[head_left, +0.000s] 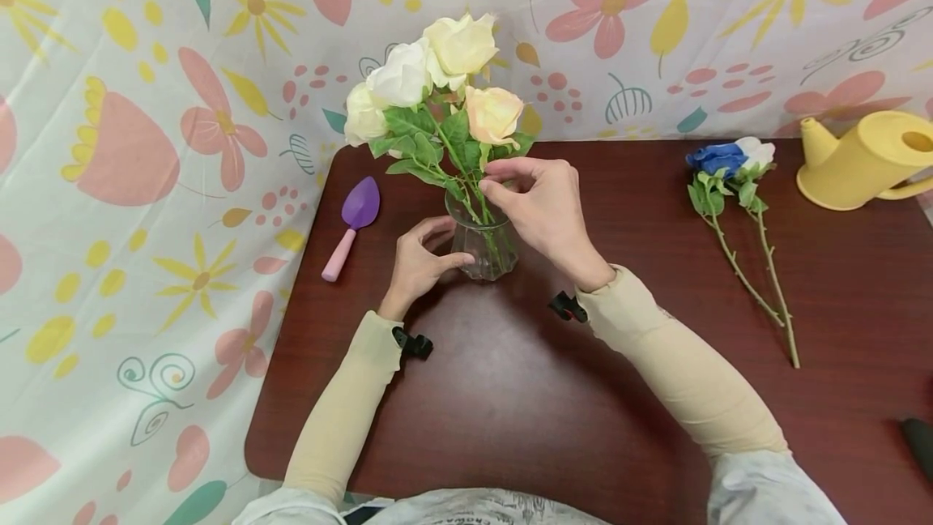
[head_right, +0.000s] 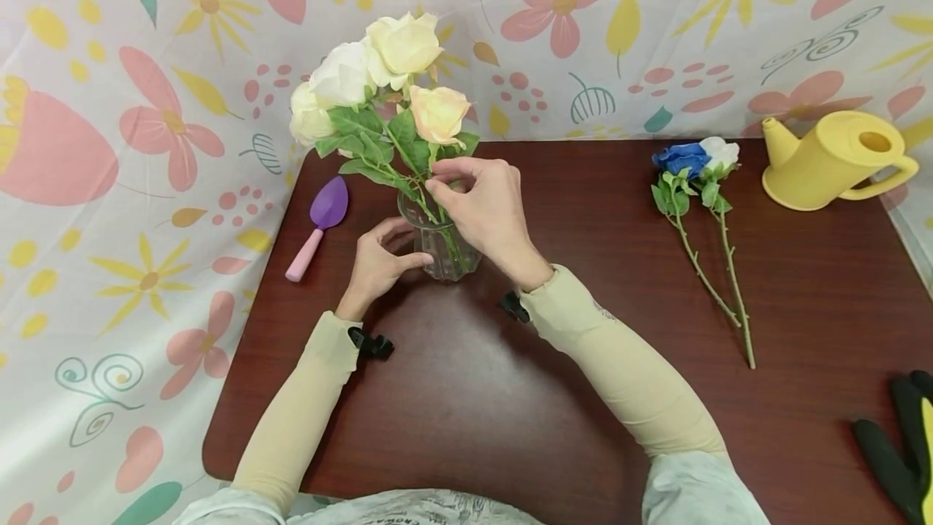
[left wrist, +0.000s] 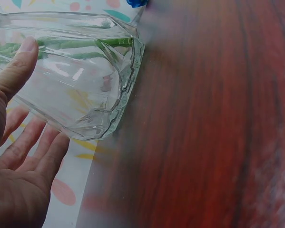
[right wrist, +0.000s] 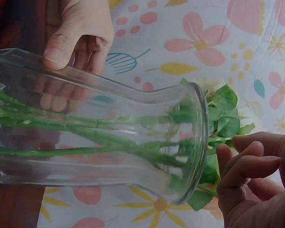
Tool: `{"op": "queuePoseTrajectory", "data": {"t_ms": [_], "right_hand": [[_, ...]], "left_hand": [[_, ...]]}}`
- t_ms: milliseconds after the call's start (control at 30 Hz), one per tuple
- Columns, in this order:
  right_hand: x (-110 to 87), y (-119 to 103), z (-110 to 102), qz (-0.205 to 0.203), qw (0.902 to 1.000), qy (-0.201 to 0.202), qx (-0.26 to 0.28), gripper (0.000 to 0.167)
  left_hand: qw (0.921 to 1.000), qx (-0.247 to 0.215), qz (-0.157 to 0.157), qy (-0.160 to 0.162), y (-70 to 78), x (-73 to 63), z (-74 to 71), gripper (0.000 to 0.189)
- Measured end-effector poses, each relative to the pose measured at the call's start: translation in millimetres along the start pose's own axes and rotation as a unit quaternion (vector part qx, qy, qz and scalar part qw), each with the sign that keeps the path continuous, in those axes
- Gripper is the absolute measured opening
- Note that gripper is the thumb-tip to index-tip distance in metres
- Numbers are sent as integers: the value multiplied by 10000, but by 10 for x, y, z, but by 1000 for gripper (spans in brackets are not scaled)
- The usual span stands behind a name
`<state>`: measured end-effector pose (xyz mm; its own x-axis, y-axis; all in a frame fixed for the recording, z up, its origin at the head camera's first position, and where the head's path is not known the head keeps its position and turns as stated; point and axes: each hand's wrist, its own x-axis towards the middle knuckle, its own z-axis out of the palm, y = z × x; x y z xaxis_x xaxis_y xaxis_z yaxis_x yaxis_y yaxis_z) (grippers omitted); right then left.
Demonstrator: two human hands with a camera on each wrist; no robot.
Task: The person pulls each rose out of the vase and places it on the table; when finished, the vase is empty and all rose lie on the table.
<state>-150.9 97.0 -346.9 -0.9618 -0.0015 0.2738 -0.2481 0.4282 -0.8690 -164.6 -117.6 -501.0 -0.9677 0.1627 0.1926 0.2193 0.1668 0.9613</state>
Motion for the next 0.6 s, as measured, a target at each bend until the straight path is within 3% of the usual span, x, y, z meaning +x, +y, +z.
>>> {"op": "queuePoseTrajectory", "data": {"t_ms": [600], "right_hand": [[182, -162, 317, -626, 9910, -109, -1176, 22]], "left_hand": [[10000, 3, -80, 40, 1, -11, -9, 63]]}}
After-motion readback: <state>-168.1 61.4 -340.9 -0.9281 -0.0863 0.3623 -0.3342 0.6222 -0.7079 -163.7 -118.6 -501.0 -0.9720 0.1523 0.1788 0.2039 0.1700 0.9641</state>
